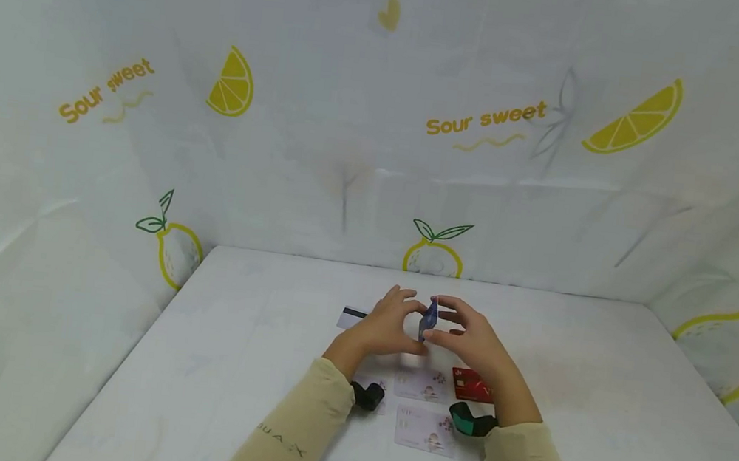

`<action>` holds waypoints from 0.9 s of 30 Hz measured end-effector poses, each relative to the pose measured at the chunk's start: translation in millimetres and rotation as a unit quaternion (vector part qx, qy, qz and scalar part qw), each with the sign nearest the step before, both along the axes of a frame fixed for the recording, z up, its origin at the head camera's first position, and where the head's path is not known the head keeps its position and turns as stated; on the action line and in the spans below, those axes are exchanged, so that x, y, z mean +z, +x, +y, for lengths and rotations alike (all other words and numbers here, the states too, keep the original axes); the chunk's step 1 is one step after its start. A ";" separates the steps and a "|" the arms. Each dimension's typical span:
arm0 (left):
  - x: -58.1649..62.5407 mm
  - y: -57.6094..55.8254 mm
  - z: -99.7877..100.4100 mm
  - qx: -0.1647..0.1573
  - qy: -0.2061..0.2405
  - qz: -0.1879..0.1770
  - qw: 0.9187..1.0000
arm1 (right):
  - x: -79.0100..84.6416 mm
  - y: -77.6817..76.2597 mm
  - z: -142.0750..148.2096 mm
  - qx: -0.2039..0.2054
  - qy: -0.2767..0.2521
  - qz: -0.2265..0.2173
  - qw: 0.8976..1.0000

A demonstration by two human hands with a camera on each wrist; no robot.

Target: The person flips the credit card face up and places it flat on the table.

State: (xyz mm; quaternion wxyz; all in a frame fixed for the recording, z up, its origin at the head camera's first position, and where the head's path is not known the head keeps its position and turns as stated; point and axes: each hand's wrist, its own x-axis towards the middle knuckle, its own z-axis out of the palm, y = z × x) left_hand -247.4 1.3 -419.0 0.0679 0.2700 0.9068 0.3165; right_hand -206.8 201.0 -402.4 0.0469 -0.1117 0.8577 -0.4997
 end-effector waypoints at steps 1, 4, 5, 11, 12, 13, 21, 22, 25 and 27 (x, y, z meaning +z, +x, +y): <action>0.7 -0.3 -1.0 0.005 0.004 -0.002 1.000 | 0.3 0.0 2.1 -0.003 0.006 -0.001 1.000; 2.1 -1.8 -3.7 0.020 0.000 0.002 1.000 | -0.3 -1.2 7.8 -0.016 0.035 -0.004 0.999; 2.9 -2.0 -4.5 0.023 -0.001 0.003 1.000 | -0.7 -1.8 9.0 -0.019 0.046 -0.004 0.999; 5.7 -1.0 -7.2 0.021 -0.012 0.023 0.999 | -6.5 -3.2 12.0 -0.026 0.110 0.014 0.994; 5.9 -0.8 -7.2 0.020 -0.016 0.027 0.999 | -7.6 -3.3 12.2 -0.024 0.122 0.020 0.992; 6.0 -0.5 -7.3 0.018 -0.018 0.030 0.999 | -8.4 -3.4 12.2 -0.023 0.135 0.026 0.990; 5.4 -0.4 -9.6 0.041 -0.045 0.029 0.998 | -11.2 -4.5 12.5 -0.030 0.191 0.023 0.981; 4.6 -0.9 -10.0 0.045 -0.050 0.029 0.997 | -11.4 -4.3 12.2 -0.031 0.197 0.019 0.980; 1.1 -2.8 -11.3 0.054 -0.068 0.026 0.996 | -12.4 -3.5 11.0 -0.031 0.210 0.002 0.977; -1.7 -4.1 -11.4 0.056 -0.087 0.025 0.994 | -14.0 -3.0 9.9 -0.029 0.217 -0.010 0.976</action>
